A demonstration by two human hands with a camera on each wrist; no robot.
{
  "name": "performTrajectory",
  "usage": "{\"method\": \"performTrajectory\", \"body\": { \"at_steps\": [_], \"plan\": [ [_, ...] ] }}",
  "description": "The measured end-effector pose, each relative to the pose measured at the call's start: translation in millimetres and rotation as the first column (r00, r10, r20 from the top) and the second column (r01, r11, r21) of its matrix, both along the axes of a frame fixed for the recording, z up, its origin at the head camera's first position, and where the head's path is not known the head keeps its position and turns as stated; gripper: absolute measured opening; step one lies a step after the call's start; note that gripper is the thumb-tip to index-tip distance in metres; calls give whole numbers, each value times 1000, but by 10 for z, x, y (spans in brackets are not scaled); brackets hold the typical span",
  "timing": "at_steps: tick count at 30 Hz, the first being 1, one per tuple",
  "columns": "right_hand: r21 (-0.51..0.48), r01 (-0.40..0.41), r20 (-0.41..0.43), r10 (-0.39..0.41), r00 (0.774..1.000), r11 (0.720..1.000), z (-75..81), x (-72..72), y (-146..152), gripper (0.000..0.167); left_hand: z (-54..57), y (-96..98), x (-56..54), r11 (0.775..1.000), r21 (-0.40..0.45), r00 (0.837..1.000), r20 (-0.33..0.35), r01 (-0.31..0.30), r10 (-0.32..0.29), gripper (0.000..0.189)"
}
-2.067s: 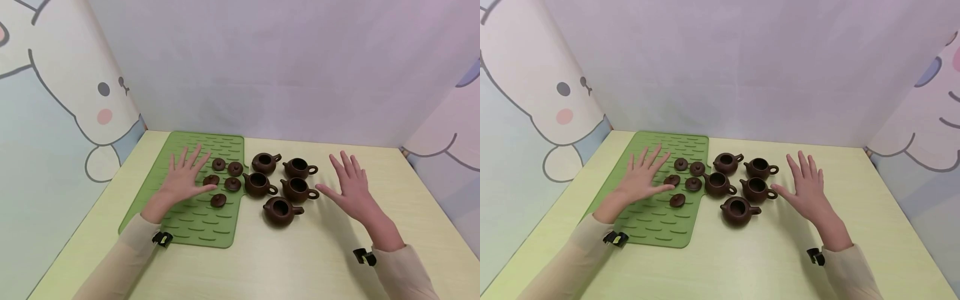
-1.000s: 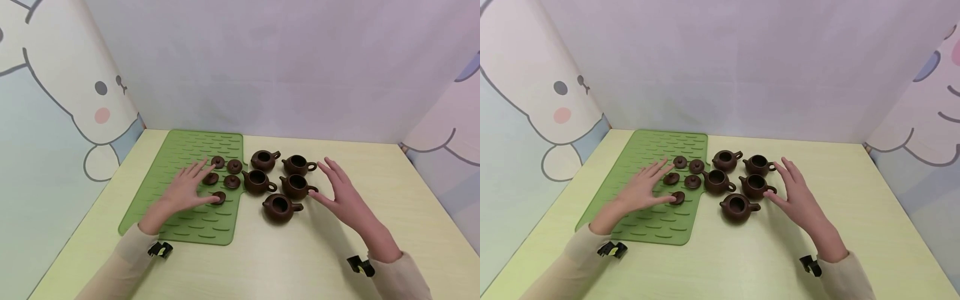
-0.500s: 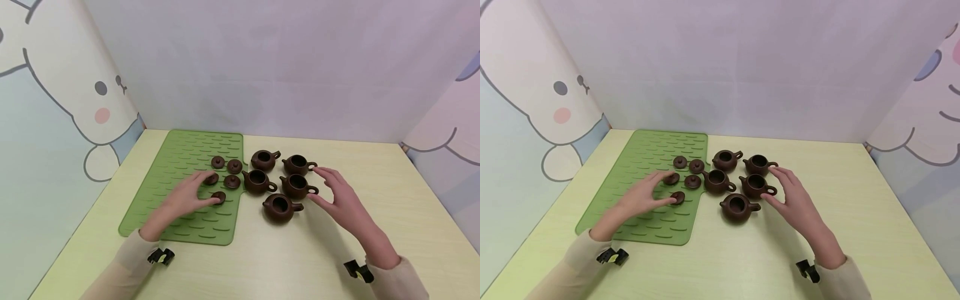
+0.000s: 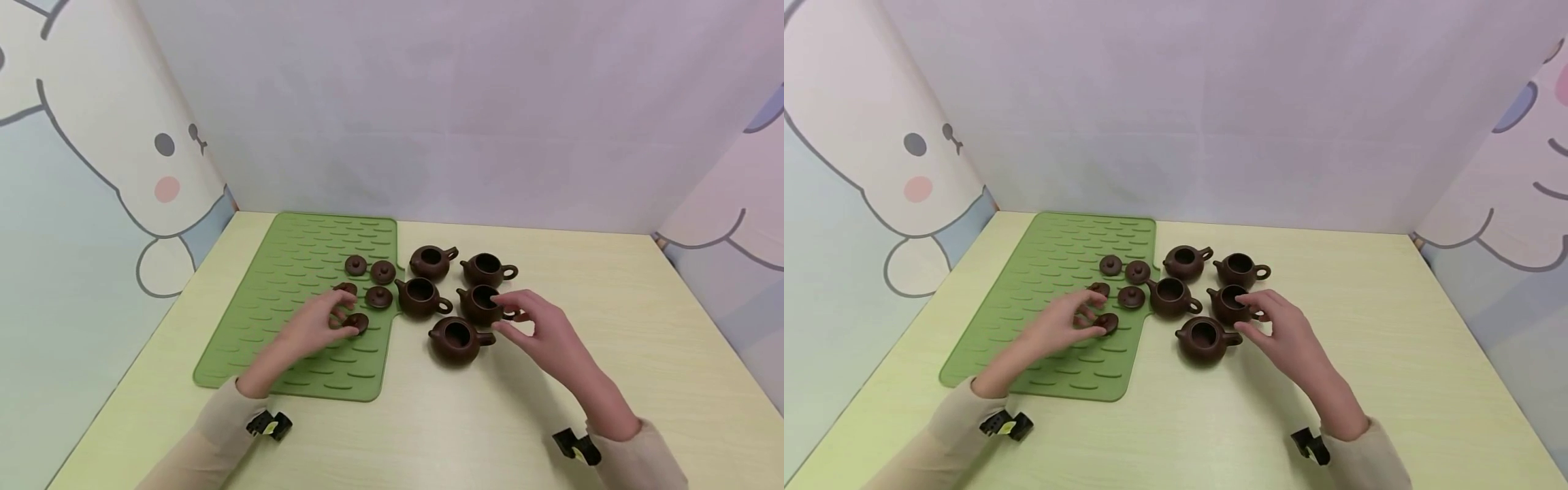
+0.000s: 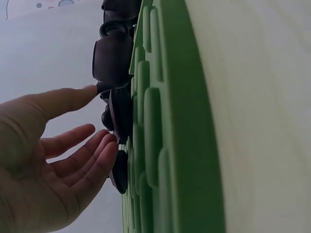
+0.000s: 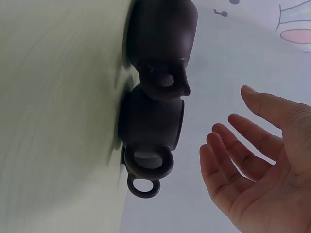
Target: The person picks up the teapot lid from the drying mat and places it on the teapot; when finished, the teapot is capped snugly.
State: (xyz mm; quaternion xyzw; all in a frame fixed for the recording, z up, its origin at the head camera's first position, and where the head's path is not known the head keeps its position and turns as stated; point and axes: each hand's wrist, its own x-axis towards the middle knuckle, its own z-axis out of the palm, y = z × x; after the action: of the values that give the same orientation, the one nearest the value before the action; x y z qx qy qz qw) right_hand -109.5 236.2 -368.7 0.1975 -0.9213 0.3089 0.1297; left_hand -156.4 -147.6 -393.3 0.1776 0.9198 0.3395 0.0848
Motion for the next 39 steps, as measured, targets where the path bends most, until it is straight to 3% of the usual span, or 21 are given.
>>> {"method": "performTrajectory", "body": {
  "at_steps": [9,17,29,39],
  "plan": [
    [-70,-43,169,54,984,997,-71,17,-55,33,-41,48,-30,1000,12,1000,7,-2,2,32],
    [-92,-44,308,71,949,995,-179,-7,-85,24,-66,61,-59,997,24,996,48,-73,72,22],
    [-82,5,373,26,927,997,-226,-65,-132,11,-54,114,-71,992,7,991,45,-126,125,13],
    [-72,32,385,-2,923,997,-265,-94,-131,9,56,205,-55,997,25,997,33,-77,76,12]
  ]
}}
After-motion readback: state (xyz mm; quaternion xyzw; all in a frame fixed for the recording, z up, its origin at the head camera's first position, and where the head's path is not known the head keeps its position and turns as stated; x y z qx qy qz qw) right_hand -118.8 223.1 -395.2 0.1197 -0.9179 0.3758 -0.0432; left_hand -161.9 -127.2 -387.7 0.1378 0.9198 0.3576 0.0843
